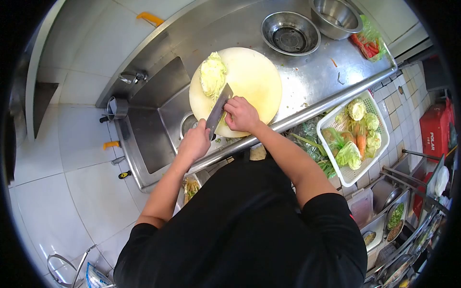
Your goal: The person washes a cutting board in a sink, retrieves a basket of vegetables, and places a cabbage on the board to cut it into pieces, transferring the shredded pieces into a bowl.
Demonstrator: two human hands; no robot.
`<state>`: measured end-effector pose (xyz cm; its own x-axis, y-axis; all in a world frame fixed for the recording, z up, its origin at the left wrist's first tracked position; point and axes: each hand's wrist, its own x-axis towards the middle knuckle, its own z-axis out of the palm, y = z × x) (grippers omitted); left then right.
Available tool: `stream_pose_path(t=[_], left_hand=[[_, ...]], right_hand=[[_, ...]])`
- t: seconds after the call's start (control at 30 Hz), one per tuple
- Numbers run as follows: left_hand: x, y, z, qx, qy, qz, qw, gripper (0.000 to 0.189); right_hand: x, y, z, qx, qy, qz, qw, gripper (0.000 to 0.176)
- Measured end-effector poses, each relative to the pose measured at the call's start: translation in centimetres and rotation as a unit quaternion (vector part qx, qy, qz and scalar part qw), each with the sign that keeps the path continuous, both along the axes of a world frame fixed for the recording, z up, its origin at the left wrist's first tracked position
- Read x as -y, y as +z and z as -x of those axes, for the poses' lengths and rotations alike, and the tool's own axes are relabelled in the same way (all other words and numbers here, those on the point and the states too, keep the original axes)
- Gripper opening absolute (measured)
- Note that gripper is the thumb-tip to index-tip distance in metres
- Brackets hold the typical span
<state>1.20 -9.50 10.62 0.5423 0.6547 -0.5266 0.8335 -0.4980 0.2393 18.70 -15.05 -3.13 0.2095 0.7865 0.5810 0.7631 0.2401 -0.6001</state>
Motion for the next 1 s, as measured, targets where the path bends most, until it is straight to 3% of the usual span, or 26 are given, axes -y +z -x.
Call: stream_pose_path(t=[0.17, 0.3, 0.37, 0.47, 0.6, 0.73, 0.87, 1.0], left_hand=[[-0.7, -3.6, 0.5, 0.037, -0.011, -0.002, 0.999, 0.026], [0.4, -0.8, 0.2, 0.008, 0.016, 0.009, 1.0, 0.024], [0.4, -2.8, 0.3, 0.013, -0.003, 0.004, 1.0, 0.025], [-0.7, -0.1, 0.0, 0.008, -0.034, 0.0, 0.999, 0.025], [0.9, -2.6, -0.2, -0.005, 0.015, 0.012, 1.0, 0.026], [-0.4, 0.6, -0.1, 0.004, -0.002, 0.017, 1.0, 0.026], [0.5, -4.6, 0.0, 0.031, 0.028, 0.013, 0.999, 0.026], [-0.8, -4.1, 0.1, 0.057, 0.006, 0.009, 0.998, 0.026]], right_hand=[[-0.1, -0.3, -0.1, 0.018, -0.009, -0.009, 1.0, 0.012], [0.1, -0.6, 0.0, 0.012, -0.012, -0.009, 1.0, 0.012], [0.2, -0.6, 0.1, 0.017, -0.01, -0.014, 1.0, 0.012], [0.2, -0.5, 0.2, 0.007, -0.012, -0.023, 1.0, 0.013], [0.2, -0.5, 0.0, 0.018, -0.02, -0.017, 0.999, 0.014], [0.3, -0.7, -0.1, 0.019, -0.016, -0.003, 1.0, 0.015], [0.6, -0.4, -0.2, 0.047, -0.023, 0.001, 0.999, 0.013], [2.2, -0.2, 0.0, 0.01, -0.027, 0.072, 0.997, 0.013]])
